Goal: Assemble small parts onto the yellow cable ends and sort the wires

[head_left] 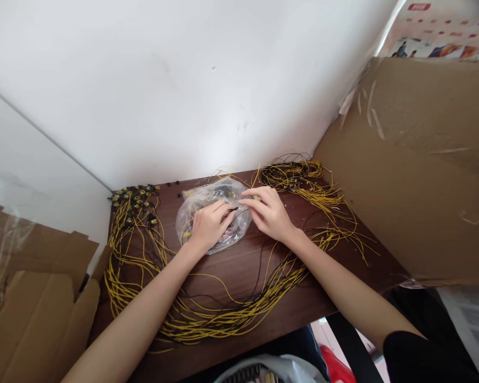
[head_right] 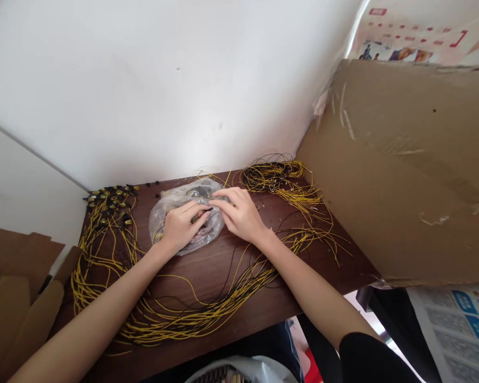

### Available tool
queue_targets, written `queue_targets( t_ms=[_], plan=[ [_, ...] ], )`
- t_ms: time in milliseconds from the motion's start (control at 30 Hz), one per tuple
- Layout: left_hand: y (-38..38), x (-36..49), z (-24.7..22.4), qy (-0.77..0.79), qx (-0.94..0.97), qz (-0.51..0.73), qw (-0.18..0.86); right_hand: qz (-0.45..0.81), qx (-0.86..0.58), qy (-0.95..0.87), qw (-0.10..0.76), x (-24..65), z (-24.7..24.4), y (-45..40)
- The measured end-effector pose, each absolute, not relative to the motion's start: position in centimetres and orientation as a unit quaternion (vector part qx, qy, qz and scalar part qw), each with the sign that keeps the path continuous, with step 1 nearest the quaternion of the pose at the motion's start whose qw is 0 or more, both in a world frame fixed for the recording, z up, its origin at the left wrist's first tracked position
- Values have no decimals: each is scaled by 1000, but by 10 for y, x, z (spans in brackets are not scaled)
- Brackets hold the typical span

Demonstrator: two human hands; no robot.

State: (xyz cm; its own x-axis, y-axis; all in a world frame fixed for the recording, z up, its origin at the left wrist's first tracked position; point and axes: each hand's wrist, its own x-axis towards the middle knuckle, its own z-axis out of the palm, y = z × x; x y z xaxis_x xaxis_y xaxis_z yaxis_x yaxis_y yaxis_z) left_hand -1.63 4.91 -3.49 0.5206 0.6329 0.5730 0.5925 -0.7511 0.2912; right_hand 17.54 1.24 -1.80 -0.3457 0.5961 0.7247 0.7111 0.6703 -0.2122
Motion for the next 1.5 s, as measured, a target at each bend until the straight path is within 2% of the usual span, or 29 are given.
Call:
queue_targets(
  t_ms=[167,333,700,1500],
  plan=[
    [49,-16,-35,328,878,347,25,-45,-439,-829,344,174,-22,16],
    [50,-16,-37,319,878,356,19,-33,-463,-824,326,177,-24,18],
    [47,-15,-34,342,862,374,25,-26,-488,-798,353,189,-13,20],
    [48,-16,-36,366,850,377,46,-98,-530,-727,425,229,-5,29]
  ],
)
